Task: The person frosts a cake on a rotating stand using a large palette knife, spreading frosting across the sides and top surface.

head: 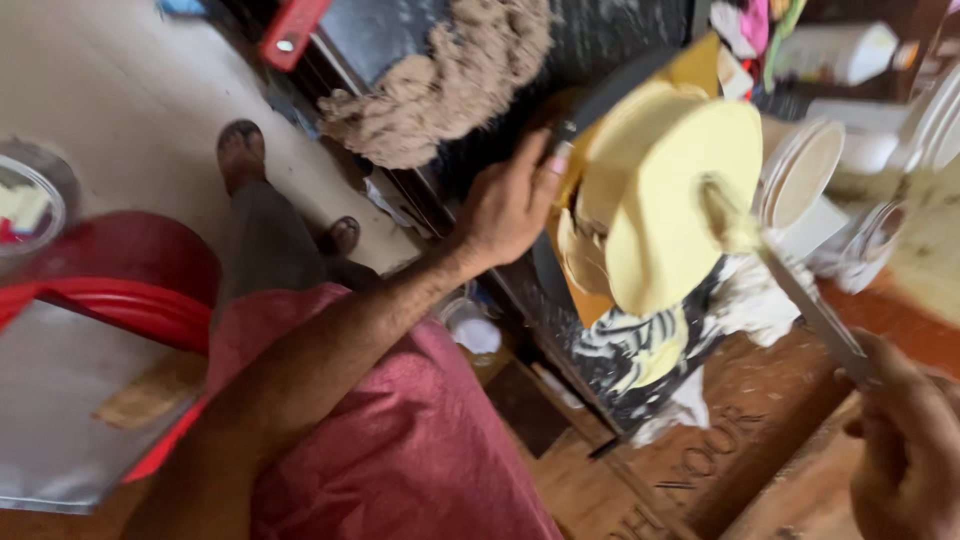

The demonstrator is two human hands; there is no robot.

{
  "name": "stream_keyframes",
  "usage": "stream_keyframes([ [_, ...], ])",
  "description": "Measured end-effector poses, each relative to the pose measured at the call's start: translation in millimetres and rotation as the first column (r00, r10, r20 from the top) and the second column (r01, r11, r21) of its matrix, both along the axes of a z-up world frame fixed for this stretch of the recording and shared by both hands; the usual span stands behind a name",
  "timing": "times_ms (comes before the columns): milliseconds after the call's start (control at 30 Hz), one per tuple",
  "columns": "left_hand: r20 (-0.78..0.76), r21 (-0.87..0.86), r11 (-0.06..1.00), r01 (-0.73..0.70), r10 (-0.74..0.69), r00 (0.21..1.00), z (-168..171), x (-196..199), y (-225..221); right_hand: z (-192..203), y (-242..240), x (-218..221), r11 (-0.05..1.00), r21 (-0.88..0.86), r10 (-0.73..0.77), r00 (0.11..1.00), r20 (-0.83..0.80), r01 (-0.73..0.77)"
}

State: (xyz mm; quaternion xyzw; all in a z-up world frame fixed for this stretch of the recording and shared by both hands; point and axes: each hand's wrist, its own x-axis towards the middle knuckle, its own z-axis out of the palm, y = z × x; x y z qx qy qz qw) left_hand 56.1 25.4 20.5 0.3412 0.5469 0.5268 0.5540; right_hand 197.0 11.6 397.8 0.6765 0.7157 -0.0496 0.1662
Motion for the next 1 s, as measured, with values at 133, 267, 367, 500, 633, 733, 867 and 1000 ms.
stream_keyframes([
  [133,0.169,0.136,0.991,0.003,-0.026,0.985,-8,23,25,-27,35,-88,0.858,-0.215,0.513,0.762,0.396,-0.466],
  [267,0.099,0.238,0.971,-0.015,-0.009,0.995,-12,20,29,-36,68,-107,0.715,-0.573,0.694,0.310,0.650,-0.401],
  [367,0.025,0.206,0.976,0.068,-0.075,0.997,-9,11,32,-41,65,-100,0.767,-0.479,0.641,0.465,0.611,-0.428],
  [500,0.193,0.272,0.958,-0.088,0.036,0.981,1,8,44,-36,59,-120,0.521,-0.533,0.798,0.160,0.581,-0.667],
  [633,0.027,0.251,0.967,0.028,-0.036,0.999,6,-11,37,-36,63,-126,0.395,-0.585,0.815,-0.024,0.579,-0.708],
  [733,0.050,0.213,0.971,0.111,-0.124,0.991,10,-16,32,-30,77,-93,0.615,-0.554,0.742,0.175,0.647,-0.561],
  [867,0.058,0.265,0.964,-0.003,-0.013,0.998,8,-12,24,-34,82,-52,0.727,-0.485,0.686,0.485,0.542,-0.486],
  [1000,0.063,0.246,0.967,0.059,-0.077,0.995,-5,3,42,-42,34,-87,0.760,-0.378,0.649,0.603,0.463,-0.528],
])
